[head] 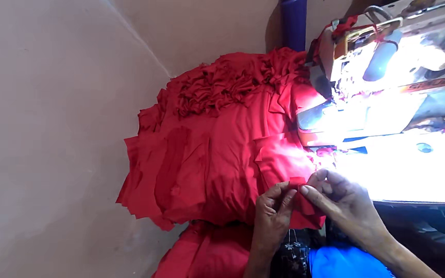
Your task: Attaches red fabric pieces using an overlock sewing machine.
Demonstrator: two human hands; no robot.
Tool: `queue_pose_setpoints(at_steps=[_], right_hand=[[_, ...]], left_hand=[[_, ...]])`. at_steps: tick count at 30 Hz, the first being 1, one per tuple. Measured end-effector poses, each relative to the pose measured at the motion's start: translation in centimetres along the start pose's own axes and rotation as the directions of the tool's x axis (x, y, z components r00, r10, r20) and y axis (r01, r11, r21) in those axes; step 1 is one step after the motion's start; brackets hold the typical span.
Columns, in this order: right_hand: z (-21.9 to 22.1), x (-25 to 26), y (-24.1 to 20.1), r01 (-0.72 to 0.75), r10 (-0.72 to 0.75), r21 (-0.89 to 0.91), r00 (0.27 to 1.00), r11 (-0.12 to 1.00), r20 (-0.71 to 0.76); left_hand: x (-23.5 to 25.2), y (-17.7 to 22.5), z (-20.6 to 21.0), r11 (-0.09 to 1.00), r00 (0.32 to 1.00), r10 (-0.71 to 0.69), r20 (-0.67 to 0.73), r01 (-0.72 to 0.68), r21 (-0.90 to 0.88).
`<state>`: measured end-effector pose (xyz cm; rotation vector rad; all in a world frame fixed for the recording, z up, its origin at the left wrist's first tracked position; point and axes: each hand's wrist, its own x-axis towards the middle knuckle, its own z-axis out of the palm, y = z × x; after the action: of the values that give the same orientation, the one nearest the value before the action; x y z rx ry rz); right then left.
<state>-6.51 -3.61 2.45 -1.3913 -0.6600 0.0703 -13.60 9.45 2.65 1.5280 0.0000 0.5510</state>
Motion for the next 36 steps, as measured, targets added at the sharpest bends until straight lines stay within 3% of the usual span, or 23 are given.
queue_pose_setpoints(at_steps=[6,8,11,14,19,23,29,33,36], right_hand=[[0.2,0.1,-0.1,0.012,-0.011,-0.013,1.0,1.0,0.014],[-0.1,0.1,-0.5,-0.008,0.007,0.01,0.996,1.0,0.088],[-0.9,0.0,-1.5,-0.052,0.039,0.042,0.963,0.998,0.268],[-1.7,-0.1,-2.3,-0.085,0.045,0.085,0.917,0.993,0.397],[-2.8,-0.8,-2.4,-0.055,0.012,0.094,0.913,0.994,0.409],[-3.5,-1.0,-2.2,-0.108,0.06,0.123,0.937,0.986,0.345],[-4.3,0.4,-1.0,0.025,-0.024,-0.039,0.999,0.999,0.027],[-5.2,2.4,1.8,0.001,-0.013,-0.069,0.984,0.998,-0.176],[-6.1,3.9,3.5,-0.175,0.159,-0.051,0.959,0.983,-0.233]], left_hand=[[-0.1,0.6,-0.4,0.989,0.996,0.085,0.031,-0.088,0.122],[0.5,1.1,-0.8,0.951,0.985,0.165,0.057,-0.174,0.257],[1.4,3.4,-2.1,0.871,0.947,0.218,0.236,-0.298,0.39],[2.3,5.6,-2.8,0.814,0.893,0.266,0.362,-0.409,0.412],[3.6,7.1,-2.7,0.765,0.843,0.352,0.408,-0.51,0.394],[5.1,6.9,-1.6,0.754,0.827,0.42,0.374,-0.547,0.364],[10.1,4.6,1.2,0.753,0.816,0.482,0.32,-0.572,0.325],[14.5,0.9,3.5,0.883,0.924,0.284,0.257,-0.356,0.307],[16.7,-2.6,5.3,0.851,0.945,0.226,0.235,-0.309,0.424]])
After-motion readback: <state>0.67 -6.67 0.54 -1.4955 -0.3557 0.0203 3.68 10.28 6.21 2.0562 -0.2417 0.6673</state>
